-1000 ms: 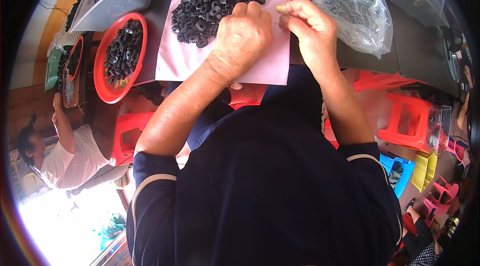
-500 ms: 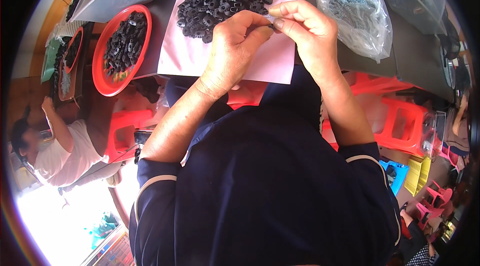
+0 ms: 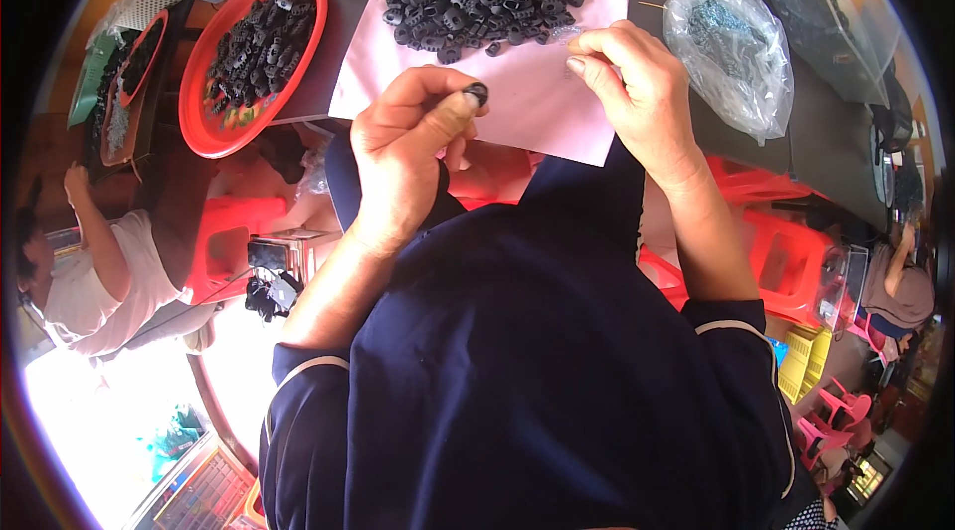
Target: The person assembles plastic clips by taking plastic components and small metal springs from the table and fitting the springs into the plastic pieces by hand.
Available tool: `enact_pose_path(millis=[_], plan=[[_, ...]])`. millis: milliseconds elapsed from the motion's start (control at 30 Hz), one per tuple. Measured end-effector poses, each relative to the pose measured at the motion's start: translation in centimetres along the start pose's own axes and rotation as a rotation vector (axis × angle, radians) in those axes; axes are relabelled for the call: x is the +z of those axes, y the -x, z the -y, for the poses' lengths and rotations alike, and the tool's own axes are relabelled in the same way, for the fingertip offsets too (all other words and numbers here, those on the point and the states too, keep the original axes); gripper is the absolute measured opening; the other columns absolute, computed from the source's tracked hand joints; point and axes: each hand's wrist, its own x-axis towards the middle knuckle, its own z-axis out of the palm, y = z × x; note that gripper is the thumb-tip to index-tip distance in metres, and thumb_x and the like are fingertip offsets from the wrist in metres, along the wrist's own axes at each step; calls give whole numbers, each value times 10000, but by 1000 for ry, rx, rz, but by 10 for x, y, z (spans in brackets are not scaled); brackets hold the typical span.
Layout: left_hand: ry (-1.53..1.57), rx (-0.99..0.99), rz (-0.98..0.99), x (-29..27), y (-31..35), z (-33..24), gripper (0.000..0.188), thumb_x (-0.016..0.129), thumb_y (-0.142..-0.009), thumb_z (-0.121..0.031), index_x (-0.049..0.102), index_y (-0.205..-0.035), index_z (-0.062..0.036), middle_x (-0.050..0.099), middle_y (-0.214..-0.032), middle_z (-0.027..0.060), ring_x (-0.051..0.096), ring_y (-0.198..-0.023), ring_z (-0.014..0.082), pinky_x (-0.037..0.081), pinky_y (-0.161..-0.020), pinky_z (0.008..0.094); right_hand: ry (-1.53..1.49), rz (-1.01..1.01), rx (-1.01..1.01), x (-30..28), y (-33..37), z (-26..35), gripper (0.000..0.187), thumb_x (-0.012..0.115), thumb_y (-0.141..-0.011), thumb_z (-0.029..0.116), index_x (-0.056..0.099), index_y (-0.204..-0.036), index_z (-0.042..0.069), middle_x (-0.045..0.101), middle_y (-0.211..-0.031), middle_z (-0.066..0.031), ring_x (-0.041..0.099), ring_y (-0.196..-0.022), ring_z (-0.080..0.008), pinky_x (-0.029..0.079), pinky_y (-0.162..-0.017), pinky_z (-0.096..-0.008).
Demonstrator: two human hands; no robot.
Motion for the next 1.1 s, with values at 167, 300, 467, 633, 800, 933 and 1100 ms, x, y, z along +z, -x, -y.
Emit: enact_pose_path(millis=[167,300,467,633,800,933,1100], plan=[[44,0,-18,-15,8,1,131,612,-961,-27,638,-1055,60,681,-901,127,558,-626,98,431,-517,213,456,76,-219,18,-6,-2,107,733,-746,112,642,-801,115,600,-826,-23,631,-822,-233,461,-678,-373],[103,-38,-67,-17,11,1,104,653,-948,-45,663,-1025,24,685,-854,69,548,-603,63,458,-540,200,287,20,-268,39,-17,9,122,736,-744,152,630,-795,119,586,-783,-29,611,-736,-235,450,-665,-382],[107,-61,-97,-24,10,-1,110,662,-945,-52,664,-1021,27,687,-844,76,542,-575,67,448,-530,199,417,139,-204,55,-23,22,164,744,-761,203,630,-799,93,618,-761,-62,642,-725,-248,488,-647,-382],[146,-61,-107,-25,8,0,115,669,-941,-57,662,-1013,32,685,-825,88,530,-541,74,423,-491,204,432,195,-130,57,-24,17,136,717,-765,164,621,-801,76,637,-762,-84,663,-723,-261,528,-619,-394],[173,-30,-91,-14,-6,-2,110,665,-942,-58,660,-999,35,684,-818,87,517,-524,74,394,-467,199,463,140,-182,62,-28,16,103,696,-776,127,628,-802,55,638,-738,-89,663,-700,-257,518,-594,-370],[85,-57,-82,-5,-19,-5,130,667,-940,-75,658,-1014,32,687,-829,84,535,-564,77,412,-497,204,-334,67,280,47,-29,28,141,696,-848,151,654,-810,22,655,-709,-67,610,-623,-169,480,-585,-313],[127,-38,-5,14,-37,1,145,657,-937,-58,651,-1038,46,689,-850,89,567,-641,87,441,-534,212,-801,-11,534,27,-29,40,121,686,-876,144,693,-848,27,618,-679,-3,543,-630,-71,400,-585,-220]])
